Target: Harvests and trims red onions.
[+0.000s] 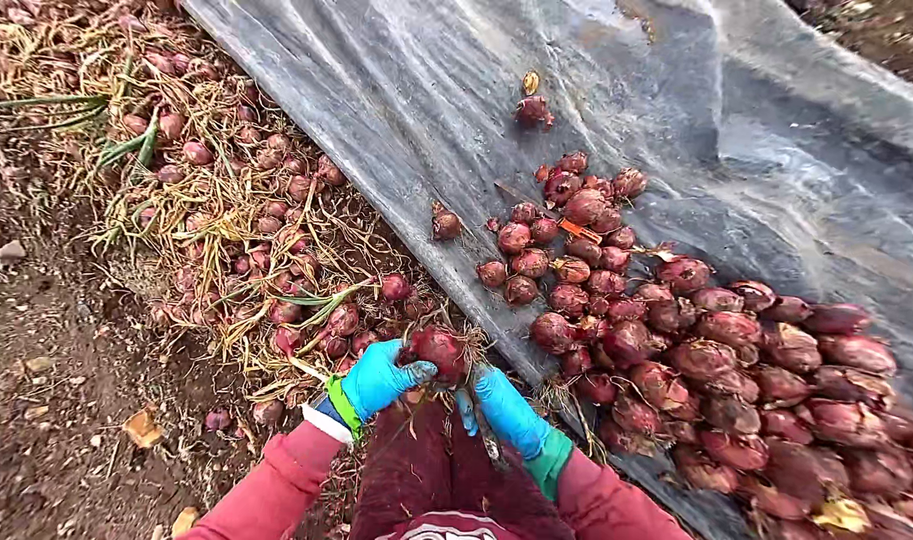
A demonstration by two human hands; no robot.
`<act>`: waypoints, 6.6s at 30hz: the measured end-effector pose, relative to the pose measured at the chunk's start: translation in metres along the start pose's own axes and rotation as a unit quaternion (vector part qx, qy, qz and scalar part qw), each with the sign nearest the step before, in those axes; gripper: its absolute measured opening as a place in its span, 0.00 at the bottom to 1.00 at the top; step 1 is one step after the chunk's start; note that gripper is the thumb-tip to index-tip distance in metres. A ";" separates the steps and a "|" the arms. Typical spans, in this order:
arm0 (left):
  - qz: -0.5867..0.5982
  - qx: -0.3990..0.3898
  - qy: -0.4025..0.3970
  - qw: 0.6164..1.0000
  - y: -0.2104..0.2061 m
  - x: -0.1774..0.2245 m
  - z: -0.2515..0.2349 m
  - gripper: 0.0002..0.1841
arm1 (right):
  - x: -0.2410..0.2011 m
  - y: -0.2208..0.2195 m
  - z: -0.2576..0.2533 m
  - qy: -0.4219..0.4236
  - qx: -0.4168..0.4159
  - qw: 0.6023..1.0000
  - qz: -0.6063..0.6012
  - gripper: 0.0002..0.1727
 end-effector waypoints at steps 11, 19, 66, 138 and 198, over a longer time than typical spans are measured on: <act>-0.369 0.069 -0.011 0.927 0.046 0.020 0.101 0.22 | 0.009 -0.034 0.102 0.077 0.015 0.990 0.119 0.51; -0.416 -0.105 -0.029 0.903 -0.031 0.042 0.087 0.21 | -0.011 -0.023 0.094 0.114 0.045 0.971 0.204 0.50; -0.438 0.136 0.230 0.858 0.135 -0.132 -0.017 0.22 | -0.012 0.016 0.040 0.085 0.146 0.982 0.088 0.53; -0.262 -0.121 -0.006 0.957 0.105 -0.043 0.109 0.35 | -0.024 -0.138 0.000 0.103 -0.041 0.981 0.157 0.50; -0.362 0.071 -0.057 0.928 0.040 0.062 0.187 0.20 | 0.018 -0.051 0.180 0.168 0.017 0.977 0.134 0.51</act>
Point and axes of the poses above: each hand's wrist, its own z-axis away from the middle knuckle, its own y-axis out of the back of the hand, x = y × z, the point moved 7 cm from there along -z, towards the middle knuckle, and after that the axes turned 8 degrees about x, right-handed, at the moved point
